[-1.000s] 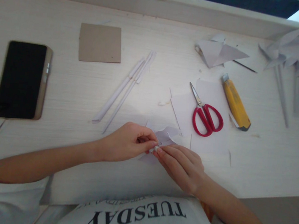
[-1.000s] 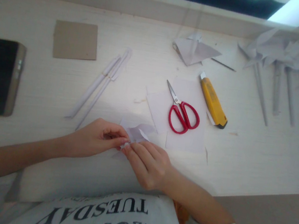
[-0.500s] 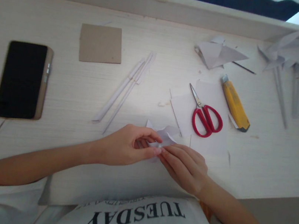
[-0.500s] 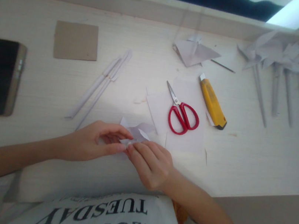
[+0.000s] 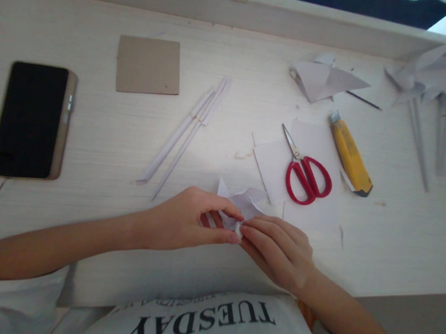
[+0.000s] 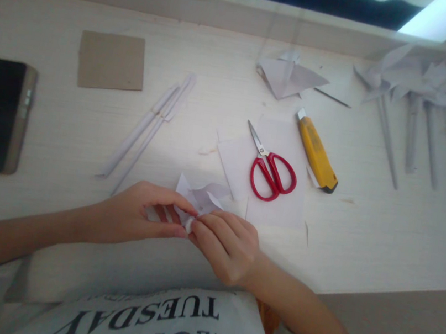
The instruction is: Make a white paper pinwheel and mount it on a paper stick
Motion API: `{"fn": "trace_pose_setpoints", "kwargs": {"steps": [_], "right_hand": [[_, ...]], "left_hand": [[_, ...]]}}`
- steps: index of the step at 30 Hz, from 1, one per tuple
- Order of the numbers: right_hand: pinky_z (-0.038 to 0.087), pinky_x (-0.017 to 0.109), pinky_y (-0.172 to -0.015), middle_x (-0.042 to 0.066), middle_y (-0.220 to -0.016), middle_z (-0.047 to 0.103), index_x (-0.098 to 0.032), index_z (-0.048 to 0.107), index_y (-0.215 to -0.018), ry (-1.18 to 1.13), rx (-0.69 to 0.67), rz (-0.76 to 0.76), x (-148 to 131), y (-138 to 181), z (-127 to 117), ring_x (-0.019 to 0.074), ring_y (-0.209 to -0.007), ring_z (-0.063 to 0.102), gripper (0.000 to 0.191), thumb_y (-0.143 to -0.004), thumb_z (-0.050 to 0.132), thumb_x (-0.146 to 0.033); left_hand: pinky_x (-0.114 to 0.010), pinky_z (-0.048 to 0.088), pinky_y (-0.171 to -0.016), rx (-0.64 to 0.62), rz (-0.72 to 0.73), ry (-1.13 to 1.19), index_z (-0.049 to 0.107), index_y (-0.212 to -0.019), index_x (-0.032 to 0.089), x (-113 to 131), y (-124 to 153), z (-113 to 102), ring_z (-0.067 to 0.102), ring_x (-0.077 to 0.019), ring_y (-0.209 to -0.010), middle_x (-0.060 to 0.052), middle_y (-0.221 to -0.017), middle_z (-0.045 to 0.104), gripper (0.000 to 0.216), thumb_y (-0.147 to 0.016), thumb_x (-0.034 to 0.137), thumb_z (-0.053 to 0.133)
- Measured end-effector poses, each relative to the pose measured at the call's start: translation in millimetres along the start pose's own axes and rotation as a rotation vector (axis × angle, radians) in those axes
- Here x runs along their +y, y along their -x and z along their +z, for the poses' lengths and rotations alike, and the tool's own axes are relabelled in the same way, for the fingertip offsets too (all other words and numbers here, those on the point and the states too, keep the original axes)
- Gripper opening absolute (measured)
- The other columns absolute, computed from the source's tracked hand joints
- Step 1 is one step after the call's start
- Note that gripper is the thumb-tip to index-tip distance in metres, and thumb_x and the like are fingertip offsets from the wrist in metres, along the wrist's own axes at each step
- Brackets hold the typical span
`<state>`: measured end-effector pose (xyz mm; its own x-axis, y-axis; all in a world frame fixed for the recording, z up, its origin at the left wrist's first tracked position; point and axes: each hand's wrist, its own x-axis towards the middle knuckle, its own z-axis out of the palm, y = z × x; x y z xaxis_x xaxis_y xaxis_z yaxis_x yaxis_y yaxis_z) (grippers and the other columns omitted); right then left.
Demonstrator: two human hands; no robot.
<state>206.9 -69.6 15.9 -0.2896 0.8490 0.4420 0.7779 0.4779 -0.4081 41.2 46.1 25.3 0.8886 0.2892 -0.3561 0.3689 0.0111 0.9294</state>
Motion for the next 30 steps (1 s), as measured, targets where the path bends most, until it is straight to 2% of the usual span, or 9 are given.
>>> {"fn": "trace_pose_setpoints", "kwargs": {"steps": [5,13,22,30], "right_hand": [[0.054,0.028,-0.062,0.011,-0.078,0.067,-0.007,0.062,-0.085,0.035,-0.005,-0.041,0.6,4.2,-0.3,0.0181,-0.075,0.061,0.013,-0.073,0.058,-0.012],[0.053,0.028,-0.057,0.012,-0.071,0.067,-0.005,0.063,-0.076,0.066,0.045,-0.111,-1.2,-5.1,-2.4,0.0194,-0.068,0.061,0.008,-0.073,0.056,-0.007],[0.051,0.025,-0.055,0.007,-0.070,0.065,-0.011,0.061,-0.076,0.095,0.078,-0.065,-0.6,-0.6,2.4,0.0159,-0.068,0.059,0.006,-0.070,0.061,-0.008],[0.047,0.026,-0.052,0.007,-0.071,0.063,-0.012,0.058,-0.081,0.040,0.016,-0.002,-0.6,-0.6,3.5,0.0153,-0.065,0.056,0.013,-0.069,0.062,-0.009]], "left_hand": [[-0.016,0.048,-0.057,0.013,-0.016,0.010,0.060,-0.098,0.019,-0.9,-0.4,0.3,0.061,-0.0086,-0.067,0.001,-0.083,0.067,0.028,-0.074,0.032,0.059],[-0.018,0.048,-0.059,0.003,-0.045,0.061,0.060,-0.098,0.018,-4.6,-1.5,1.1,0.061,-0.0105,-0.070,-0.001,-0.086,0.067,0.028,-0.072,0.031,0.061],[-0.015,0.046,-0.056,-0.013,-0.031,0.029,0.062,-0.096,0.018,-1.6,-1.6,-1.4,0.059,-0.0087,-0.066,0.000,-0.082,0.067,0.027,-0.073,0.032,0.060],[-0.016,0.045,-0.056,-0.043,0.007,-0.006,0.061,-0.098,0.019,-2.4,-1.5,-3.8,0.059,-0.0088,-0.066,0.000,-0.082,0.066,0.025,-0.075,0.030,0.058]]}}
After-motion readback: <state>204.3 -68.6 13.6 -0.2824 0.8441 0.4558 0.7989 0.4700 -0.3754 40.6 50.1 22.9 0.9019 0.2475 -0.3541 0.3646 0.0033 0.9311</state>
